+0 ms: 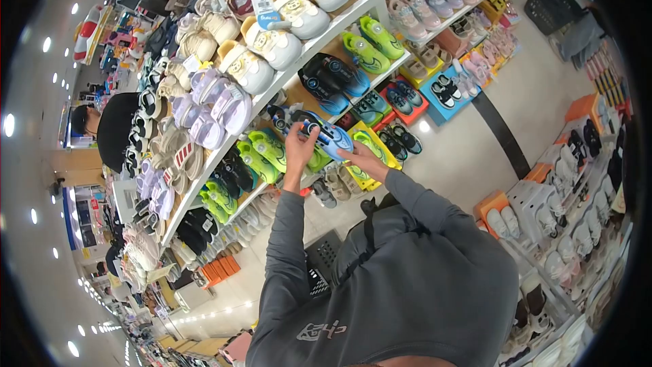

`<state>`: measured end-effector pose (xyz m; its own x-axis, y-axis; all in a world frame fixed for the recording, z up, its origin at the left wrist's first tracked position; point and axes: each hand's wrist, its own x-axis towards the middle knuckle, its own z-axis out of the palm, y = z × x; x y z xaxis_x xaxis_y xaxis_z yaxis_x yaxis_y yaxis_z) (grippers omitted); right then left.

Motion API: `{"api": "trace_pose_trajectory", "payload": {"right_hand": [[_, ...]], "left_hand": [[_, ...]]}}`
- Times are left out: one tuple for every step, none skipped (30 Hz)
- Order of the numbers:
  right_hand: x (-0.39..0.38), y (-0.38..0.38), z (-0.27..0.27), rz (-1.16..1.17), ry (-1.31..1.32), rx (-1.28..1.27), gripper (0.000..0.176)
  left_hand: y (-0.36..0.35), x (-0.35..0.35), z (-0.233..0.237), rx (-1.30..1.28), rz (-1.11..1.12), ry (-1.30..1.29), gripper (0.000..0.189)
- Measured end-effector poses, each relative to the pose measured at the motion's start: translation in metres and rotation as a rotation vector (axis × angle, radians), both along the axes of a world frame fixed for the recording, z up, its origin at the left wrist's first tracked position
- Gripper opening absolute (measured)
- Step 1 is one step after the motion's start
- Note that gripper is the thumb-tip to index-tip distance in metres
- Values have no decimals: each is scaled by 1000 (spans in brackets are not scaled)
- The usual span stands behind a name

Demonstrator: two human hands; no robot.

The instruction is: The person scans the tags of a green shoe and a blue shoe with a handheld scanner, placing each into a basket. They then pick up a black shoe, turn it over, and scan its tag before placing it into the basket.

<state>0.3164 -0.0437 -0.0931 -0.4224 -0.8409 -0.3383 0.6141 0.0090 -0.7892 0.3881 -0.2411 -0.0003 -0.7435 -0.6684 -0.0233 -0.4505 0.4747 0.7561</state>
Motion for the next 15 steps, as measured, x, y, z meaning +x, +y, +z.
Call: {"api": "trace_pose_trajectory", "payload": {"right_hand": [[-2,-6,-3,-5,-22,-48,46],[-5,-10,-7,10,-32,-63,43],[-8,-17,-12,23,-24,-42,44],[-11,-25,-18,35,-14,-20,45],[-12,-31,-23,46,-4,3,46],[-13,-32,-9,0,-8,54,45],[-13,-42,-19,-6,11,61,46],[-16,-53,-30,-12,29,69,46],[-18,-62,-39,-16,46,79,47],[-21,-69,-37,-43,28,77,43],[-22,-76,-36,-64,-5,68,41],[-23,-85,-42,-84,-37,58,39],[-25,-91,-40,-103,-68,48,37],[-27,-94,-39,-96,-57,58,34],[-28,-99,-41,-102,-73,59,35]], "left_hand": [[-6,-4,2,-21,-4,-32,42],[-13,-8,-2,-54,-15,-5,45],[-22,-11,-8,-61,-23,-3,46],[-29,-15,-11,-67,-32,0,47],[-37,-20,-13,-73,-42,3,48],[-46,-26,-13,-126,-70,-41,49],[-58,-31,-19,-115,-71,-66,50],[-70,-35,-26,-103,-71,-92,50],[-82,-38,-35,-89,-70,-118,51],[-89,-43,-41,-96,-45,-141,51],[-97,-46,-46,-125,-56,-137,51],[-103,-49,-48,-155,-65,-131,51],[-109,-51,-50,-185,-73,-124,51],[-115,-53,-52,-188,-104,-107,50],[-118,-56,-52,-203,-93,-129,50]]}}
